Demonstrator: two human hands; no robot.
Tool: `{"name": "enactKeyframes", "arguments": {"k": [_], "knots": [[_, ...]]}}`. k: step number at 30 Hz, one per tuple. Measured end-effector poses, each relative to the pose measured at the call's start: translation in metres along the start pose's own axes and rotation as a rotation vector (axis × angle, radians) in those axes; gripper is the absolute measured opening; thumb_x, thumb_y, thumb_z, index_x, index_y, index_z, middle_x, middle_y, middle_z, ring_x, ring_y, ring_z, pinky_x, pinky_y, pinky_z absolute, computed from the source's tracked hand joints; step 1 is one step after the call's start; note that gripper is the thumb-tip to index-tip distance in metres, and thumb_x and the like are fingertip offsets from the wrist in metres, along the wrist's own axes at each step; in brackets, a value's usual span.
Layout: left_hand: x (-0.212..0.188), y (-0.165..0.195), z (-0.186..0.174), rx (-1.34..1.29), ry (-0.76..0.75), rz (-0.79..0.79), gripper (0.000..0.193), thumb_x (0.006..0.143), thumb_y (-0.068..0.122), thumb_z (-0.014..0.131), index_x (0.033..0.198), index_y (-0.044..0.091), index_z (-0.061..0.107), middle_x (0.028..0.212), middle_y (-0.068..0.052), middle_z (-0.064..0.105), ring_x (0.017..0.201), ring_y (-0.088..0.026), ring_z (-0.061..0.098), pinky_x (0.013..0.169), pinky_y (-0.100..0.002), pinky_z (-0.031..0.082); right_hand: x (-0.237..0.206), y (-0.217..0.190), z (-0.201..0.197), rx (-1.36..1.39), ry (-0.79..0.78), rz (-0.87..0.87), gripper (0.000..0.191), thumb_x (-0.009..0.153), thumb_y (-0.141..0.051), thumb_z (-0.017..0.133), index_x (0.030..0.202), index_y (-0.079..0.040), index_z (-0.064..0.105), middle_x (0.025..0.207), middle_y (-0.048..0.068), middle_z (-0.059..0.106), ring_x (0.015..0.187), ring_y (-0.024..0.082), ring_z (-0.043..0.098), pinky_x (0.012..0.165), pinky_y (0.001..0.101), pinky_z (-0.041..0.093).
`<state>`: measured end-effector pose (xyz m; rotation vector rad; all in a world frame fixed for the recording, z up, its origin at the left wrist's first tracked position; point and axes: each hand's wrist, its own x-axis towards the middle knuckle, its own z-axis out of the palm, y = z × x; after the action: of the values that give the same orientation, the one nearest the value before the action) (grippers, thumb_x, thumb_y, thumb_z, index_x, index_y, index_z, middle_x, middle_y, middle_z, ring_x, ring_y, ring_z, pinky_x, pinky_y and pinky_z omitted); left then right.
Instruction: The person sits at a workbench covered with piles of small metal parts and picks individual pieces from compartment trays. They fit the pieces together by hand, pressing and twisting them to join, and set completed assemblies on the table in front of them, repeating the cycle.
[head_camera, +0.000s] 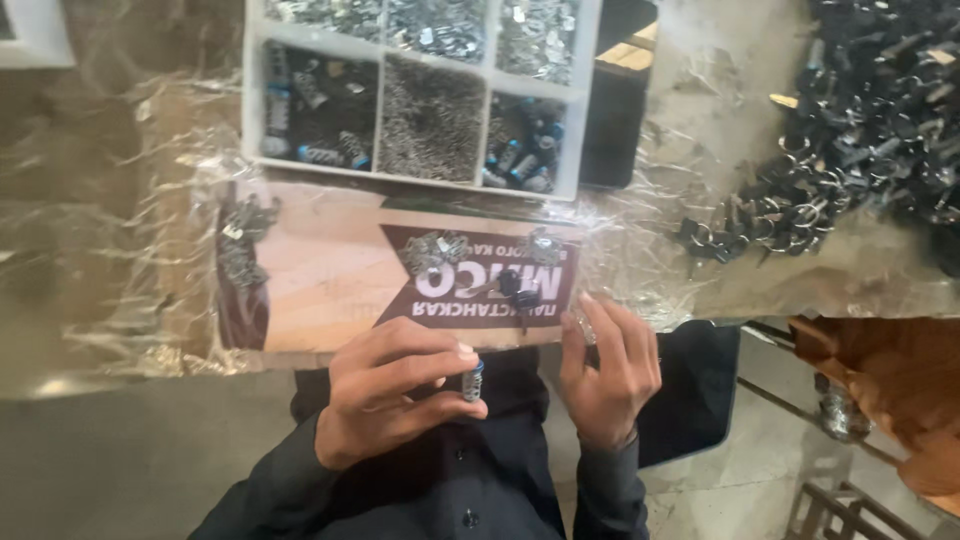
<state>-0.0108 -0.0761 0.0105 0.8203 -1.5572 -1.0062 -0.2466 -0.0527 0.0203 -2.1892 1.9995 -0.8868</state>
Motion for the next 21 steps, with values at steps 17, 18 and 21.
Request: {"name": "enactKeyframes", "arguments": {"k": [17, 18, 21], "knots": [[0.002, 0.004, 0.006, 0.076, -0.032, 0.006, 0.048, 0.073, 0.021, 0.096, 0.114, 0.009, 0.073, 0.107, -0.004, 0.072, 0.089, -0.019, 0.072, 0.072, -0.03, 0.057, -0.026, 0.052, 0.021, 0.076, -0.111, -0.406, 0.046, 0.08, -0.027, 0.089, 0.119, -0.013, 0.07, 0.112, 0.009, 0.064, 0.097, 0.025, 0.063, 0.08, 0.0405, 0.054], [0.003, 0.003, 0.006, 0.079, -0.034, 0.017, 0.048, 0.073, 0.021, 0.096, 0.113, 0.009, 0.073, 0.107, -0.004, 0.072, 0.088, -0.019, 0.072, 0.072, -0.03, 0.057, -0.03, 0.055, 0.024, 0.104, -0.085, -0.471, 0.043, 0.079, -0.018, 0.088, 0.118, -0.013, 0.07, 0.111, 0.008, 0.065, 0.096, 0.025, 0.064, 0.079, 0.0396, 0.055], [0.002, 0.003, 0.005, 0.099, -0.043, 0.024, 0.047, 0.074, 0.021, 0.095, 0.114, 0.009, 0.073, 0.108, -0.004, 0.072, 0.088, -0.02, 0.072, 0.073, -0.03, 0.057, -0.049, 0.05, 0.028, 0.377, -0.039, -0.361, 0.033, 0.085, -0.006, 0.084, 0.114, -0.012, 0.07, 0.105, 0.008, 0.066, 0.088, 0.023, 0.067, 0.075, 0.0339, 0.056]]}}
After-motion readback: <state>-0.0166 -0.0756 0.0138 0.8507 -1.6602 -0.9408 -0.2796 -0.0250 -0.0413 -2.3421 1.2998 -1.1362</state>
